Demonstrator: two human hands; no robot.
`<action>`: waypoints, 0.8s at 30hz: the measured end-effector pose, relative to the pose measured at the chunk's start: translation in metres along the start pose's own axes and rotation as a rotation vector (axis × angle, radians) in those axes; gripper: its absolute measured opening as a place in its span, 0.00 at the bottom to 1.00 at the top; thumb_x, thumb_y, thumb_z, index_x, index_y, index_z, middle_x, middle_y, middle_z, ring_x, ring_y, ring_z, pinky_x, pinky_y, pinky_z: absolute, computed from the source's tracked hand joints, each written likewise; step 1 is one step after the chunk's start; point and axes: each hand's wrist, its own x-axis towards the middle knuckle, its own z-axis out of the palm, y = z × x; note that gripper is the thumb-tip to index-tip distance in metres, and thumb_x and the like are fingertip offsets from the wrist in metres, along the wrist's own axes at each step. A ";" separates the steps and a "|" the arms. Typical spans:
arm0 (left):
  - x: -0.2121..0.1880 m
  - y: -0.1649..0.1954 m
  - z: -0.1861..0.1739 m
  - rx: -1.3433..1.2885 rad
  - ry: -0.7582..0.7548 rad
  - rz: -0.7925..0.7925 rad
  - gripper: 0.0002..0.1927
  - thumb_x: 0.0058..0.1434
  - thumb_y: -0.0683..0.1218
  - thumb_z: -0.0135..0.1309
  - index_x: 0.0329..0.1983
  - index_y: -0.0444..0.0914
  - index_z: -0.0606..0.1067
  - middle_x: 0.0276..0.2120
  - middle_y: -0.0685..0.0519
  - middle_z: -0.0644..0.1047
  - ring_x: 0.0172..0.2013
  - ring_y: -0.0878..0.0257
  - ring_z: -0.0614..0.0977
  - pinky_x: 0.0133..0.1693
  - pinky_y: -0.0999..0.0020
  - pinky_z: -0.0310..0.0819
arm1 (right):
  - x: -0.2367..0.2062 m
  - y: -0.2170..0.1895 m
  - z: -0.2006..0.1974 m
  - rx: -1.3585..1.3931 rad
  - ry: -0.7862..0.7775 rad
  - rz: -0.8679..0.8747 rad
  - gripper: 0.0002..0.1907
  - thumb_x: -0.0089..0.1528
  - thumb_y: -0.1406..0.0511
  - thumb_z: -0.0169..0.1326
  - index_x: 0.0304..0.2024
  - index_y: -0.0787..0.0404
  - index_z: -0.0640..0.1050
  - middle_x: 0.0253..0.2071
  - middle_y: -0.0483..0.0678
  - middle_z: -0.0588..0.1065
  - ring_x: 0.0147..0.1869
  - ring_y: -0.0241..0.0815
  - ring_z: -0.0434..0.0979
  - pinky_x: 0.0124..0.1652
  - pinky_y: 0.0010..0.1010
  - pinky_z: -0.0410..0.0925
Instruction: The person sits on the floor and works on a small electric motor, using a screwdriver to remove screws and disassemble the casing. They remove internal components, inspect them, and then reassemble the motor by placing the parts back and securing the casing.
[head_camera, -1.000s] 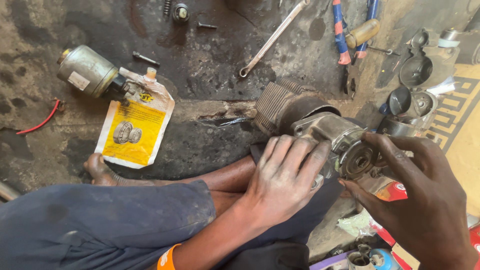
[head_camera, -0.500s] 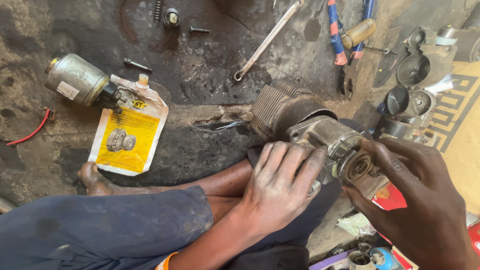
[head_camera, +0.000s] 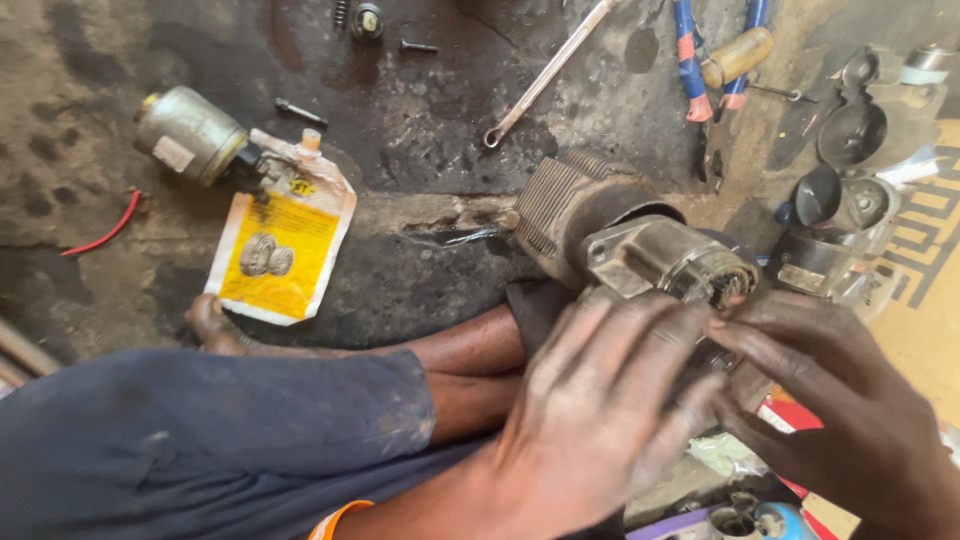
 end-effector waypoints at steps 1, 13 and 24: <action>-0.001 0.006 -0.001 0.001 -0.035 -0.033 0.22 0.68 0.45 0.63 0.59 0.31 0.71 0.49 0.43 0.76 0.49 0.50 0.80 0.53 0.60 0.78 | -0.004 -0.002 0.002 -0.006 0.006 0.004 0.35 0.43 0.66 0.70 0.55 0.57 0.77 0.54 0.51 0.75 0.61 0.51 0.76 0.60 0.39 0.71; -0.034 0.020 0.016 -0.668 -0.098 -0.484 0.13 0.62 0.38 0.61 0.45 0.33 0.70 0.39 0.46 0.79 0.40 0.62 0.84 0.42 0.69 0.81 | -0.055 -0.061 0.002 0.469 0.175 0.492 0.39 0.50 0.68 0.66 0.64 0.65 0.71 0.55 0.52 0.76 0.56 0.40 0.82 0.49 0.29 0.78; -0.067 0.008 0.030 -0.405 -0.046 -0.160 0.20 0.56 0.39 0.65 0.50 0.32 0.72 0.45 0.44 0.76 0.44 0.48 0.83 0.46 0.61 0.80 | -0.036 -0.097 0.007 0.201 0.166 0.511 0.40 0.48 0.70 0.70 0.63 0.67 0.73 0.53 0.54 0.78 0.48 0.40 0.83 0.44 0.29 0.76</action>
